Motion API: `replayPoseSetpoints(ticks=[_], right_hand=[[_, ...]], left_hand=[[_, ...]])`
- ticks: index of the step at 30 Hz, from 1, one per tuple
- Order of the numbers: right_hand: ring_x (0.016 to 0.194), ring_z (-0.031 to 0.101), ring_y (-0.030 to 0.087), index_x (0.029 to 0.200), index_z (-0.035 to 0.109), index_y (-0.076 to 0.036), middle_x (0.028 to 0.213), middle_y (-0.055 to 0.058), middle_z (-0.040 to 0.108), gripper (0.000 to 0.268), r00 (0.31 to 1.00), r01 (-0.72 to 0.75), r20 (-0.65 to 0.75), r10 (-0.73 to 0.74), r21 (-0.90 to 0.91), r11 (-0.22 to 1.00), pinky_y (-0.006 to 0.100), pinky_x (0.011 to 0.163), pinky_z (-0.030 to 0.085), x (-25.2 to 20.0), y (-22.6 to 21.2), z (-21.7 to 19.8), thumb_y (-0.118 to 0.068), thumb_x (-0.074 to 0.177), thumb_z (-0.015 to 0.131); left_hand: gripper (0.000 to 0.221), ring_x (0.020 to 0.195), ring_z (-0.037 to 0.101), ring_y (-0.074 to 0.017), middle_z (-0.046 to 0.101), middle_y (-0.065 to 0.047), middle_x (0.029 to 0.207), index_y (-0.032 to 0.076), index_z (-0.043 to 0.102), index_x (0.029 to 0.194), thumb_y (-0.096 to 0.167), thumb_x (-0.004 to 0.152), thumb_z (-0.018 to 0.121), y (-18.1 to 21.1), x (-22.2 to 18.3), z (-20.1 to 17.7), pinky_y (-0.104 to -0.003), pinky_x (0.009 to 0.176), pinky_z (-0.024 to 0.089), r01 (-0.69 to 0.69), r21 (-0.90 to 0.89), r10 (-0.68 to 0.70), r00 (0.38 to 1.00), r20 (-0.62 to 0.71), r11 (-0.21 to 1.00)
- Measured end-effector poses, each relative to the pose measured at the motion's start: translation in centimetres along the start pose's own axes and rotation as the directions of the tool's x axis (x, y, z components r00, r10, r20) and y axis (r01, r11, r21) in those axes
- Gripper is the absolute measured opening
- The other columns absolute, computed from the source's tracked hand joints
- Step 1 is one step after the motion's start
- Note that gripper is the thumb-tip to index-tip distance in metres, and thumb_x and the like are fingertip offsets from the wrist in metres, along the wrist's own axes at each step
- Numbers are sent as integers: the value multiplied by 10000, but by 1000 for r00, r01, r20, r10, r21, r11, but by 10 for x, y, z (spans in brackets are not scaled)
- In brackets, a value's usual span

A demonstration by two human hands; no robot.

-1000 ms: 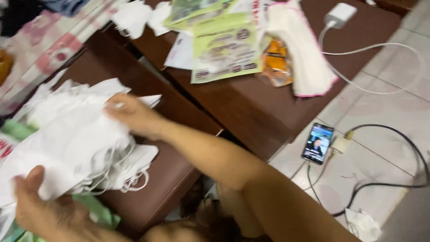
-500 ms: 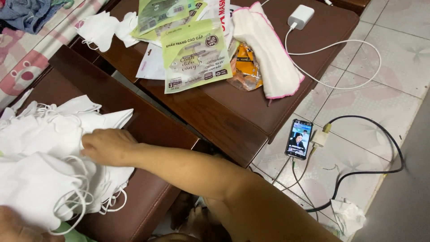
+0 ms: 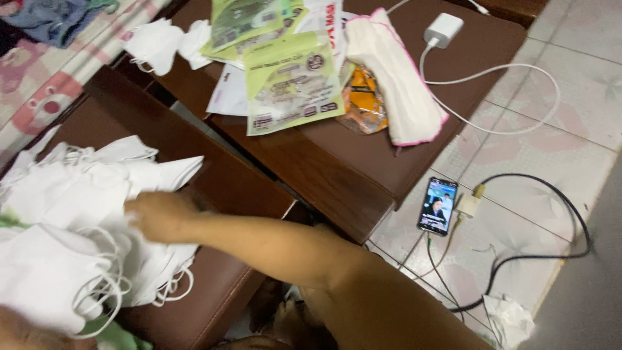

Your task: Sorting and stacking white face masks into organized piles on a low table.

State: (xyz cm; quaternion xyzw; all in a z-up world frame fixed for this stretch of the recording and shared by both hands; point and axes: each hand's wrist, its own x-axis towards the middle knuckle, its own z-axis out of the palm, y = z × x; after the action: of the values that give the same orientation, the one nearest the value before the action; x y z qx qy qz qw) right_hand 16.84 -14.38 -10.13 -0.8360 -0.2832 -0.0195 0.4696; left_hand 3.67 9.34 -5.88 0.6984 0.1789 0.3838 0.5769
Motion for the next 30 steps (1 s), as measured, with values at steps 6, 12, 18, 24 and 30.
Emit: replayPoseSetpoints(ticks=[6, 12, 18, 24, 30], right_hand=[[1043, 649, 342, 1162, 579, -9, 991, 182, 623, 207, 861, 206, -463, 211, 697, 687, 430, 880, 539, -6, -10, -59, -122, 991, 607], [615, 709, 155, 1252, 572, -45, 901, 87, 684, 317, 981, 32, -76, 177, 969, 243, 274, 449, 616, -3, -9, -65, -212, 1000, 667], [433, 656, 180, 1200, 580, -9, 751, 121, 663, 271, 994, -29, -26, 106, 873, 487, 243, 307, 555, -11, -26, -57, -155, 989, 664], [438, 668, 204, 1146, 603, 15, 743, 154, 668, 256, 988, -39, -57, 146, 813, 581, 248, 325, 572, -12, -36, -61, -168, 983, 677], [580, 731, 214, 998, 708, -44, 871, 167, 739, 123, 935, -87, -235, 266, 576, 813, 261, 407, 604, -9, -23, -58, -158, 963, 680]], left_hand=[[518, 1076, 757, -319, 696, -236, 1117, -7, 630, 1235, 287, 1101, 1035, 21, -20, 39, -430, 884, 610, -272, 255, 351, 868, -352, 928], [373, 1096, 705, -280, 707, -255, 1109, -54, 662, 1171, 185, 957, 854, 70, -50, 81, -387, 882, 578, -101, 99, 130, 926, -355, 990], [740, 1057, 727, -310, 712, -275, 1107, -81, 664, 1219, 567, 872, 742, 134, -82, 112, -428, 854, 594, 266, -84, -277, 947, -165, 960], [308, 858, 637, -139, 736, -104, 925, 23, 758, 1101, 215, 870, 830, 99, -75, 106, -328, 759, 573, 195, 39, -195, 981, -14, 980], [256, 1373, 488, -396, 496, -254, 1446, 7, 740, 1123, 161, 922, 778, 75, -63, 100, -498, 1181, 344, -204, 148, 214, 975, -59, 968]])
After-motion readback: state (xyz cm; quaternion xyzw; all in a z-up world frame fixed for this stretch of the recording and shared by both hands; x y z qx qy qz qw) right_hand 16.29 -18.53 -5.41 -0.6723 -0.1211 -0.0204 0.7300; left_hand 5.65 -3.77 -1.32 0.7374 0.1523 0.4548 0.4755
